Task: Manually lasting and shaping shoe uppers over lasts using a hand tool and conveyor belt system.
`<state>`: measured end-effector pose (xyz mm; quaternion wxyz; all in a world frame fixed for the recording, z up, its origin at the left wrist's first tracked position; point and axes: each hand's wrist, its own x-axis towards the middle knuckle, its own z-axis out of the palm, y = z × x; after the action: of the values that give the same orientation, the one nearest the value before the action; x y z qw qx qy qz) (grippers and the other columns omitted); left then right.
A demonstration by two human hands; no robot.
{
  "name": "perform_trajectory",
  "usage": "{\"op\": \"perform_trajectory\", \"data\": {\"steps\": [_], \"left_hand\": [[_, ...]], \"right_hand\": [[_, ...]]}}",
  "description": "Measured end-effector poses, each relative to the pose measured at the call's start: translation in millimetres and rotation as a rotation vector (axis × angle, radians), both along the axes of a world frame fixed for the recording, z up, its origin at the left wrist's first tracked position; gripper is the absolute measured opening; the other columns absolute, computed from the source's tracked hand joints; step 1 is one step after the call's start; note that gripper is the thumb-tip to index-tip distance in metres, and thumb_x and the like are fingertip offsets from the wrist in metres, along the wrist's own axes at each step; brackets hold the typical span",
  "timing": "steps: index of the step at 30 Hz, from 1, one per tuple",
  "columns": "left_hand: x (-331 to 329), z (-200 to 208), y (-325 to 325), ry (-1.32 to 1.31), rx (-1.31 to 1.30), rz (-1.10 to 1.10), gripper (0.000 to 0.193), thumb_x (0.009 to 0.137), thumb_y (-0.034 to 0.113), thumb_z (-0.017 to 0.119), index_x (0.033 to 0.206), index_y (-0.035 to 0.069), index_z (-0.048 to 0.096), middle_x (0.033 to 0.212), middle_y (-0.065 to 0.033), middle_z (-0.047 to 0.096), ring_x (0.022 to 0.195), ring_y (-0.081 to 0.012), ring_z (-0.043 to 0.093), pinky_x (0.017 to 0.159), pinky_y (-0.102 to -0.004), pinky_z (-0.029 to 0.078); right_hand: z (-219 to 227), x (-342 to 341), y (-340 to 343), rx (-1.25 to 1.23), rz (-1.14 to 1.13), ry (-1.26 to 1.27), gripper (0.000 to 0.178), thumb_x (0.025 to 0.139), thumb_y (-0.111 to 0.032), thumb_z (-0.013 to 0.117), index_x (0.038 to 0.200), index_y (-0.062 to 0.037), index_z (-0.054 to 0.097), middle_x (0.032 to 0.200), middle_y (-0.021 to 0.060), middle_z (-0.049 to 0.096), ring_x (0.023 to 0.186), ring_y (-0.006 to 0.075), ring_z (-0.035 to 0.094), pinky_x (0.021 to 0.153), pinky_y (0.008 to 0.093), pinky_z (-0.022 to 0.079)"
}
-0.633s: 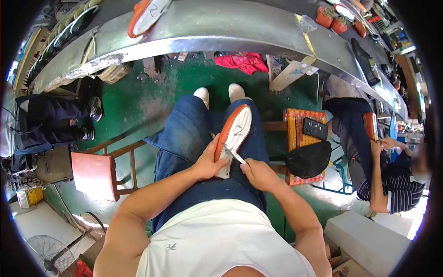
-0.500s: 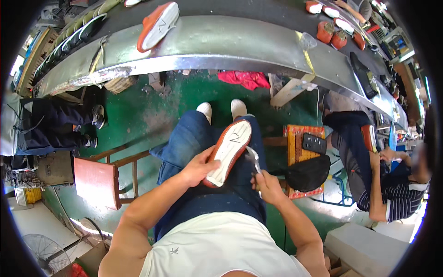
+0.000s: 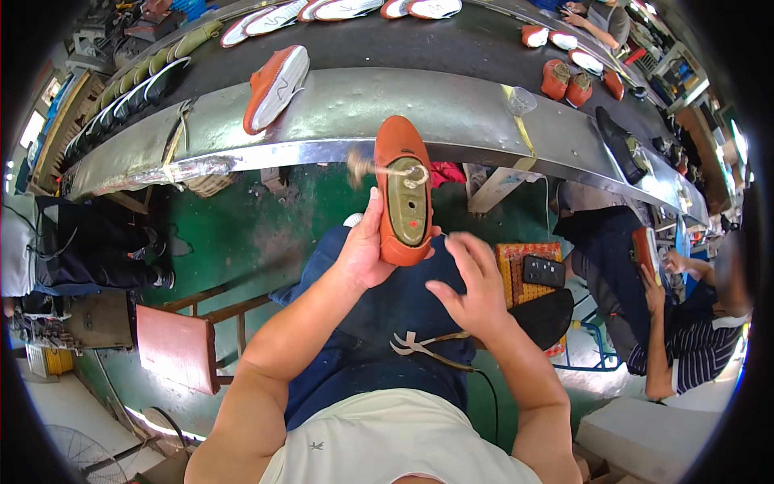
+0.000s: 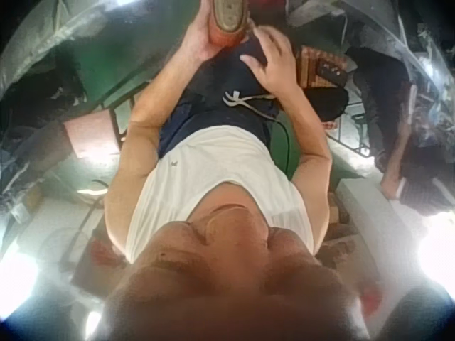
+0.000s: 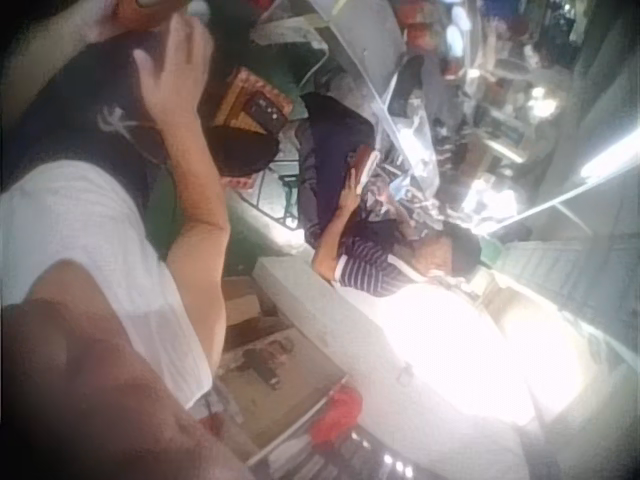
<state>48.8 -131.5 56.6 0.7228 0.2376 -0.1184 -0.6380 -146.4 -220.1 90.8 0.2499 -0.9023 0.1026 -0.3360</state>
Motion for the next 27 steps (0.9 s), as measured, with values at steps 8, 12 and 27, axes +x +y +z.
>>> {"op": "perform_trajectory", "data": {"steps": [8,12,27], "left_hand": [[-17,11,-11,0.061,-0.044,0.151,0.067,0.103,0.062,0.041,0.143,0.009,0.049,0.13,-0.0143,0.064,0.116,-0.031,0.066,0.098,-0.0466,0.056],[-18,5,-17,0.078,-0.104,0.141,0.067,0.103,0.062,0.042,0.141,0.008,0.05,0.126,-0.0136,0.065,0.114,-0.0332,0.066,0.096,-0.0458,0.057],[76,48,-100,-0.191,0.043,0.13,0.065,0.107,0.055,0.023,0.144,0.009,0.049,0.128,-0.0158,0.064,0.11,-0.0365,0.066,0.077,-0.0493,0.059]], "right_hand": [[-8,42,-9,-0.348,0.081,-0.338,0.05,0.071,-0.012,0.089,0.118,-0.0071,0.07,0.107,0.008,0.06,0.093,0.0296,0.06,0.079,0.0398,0.052],[-13,44,-8,-0.318,0.043,-0.41,0.051,0.068,-0.008,0.09,0.115,-0.0076,0.072,0.105,0.0059,0.06,0.089,0.0279,0.061,0.075,0.0378,0.053],[-52,29,-58,0.366,-0.03,-0.173,0.016,0.091,-0.004,0.07,0.107,-0.0037,0.068,0.101,0.0101,0.066,0.07,0.0141,0.057,0.064,0.0266,0.047]]}}
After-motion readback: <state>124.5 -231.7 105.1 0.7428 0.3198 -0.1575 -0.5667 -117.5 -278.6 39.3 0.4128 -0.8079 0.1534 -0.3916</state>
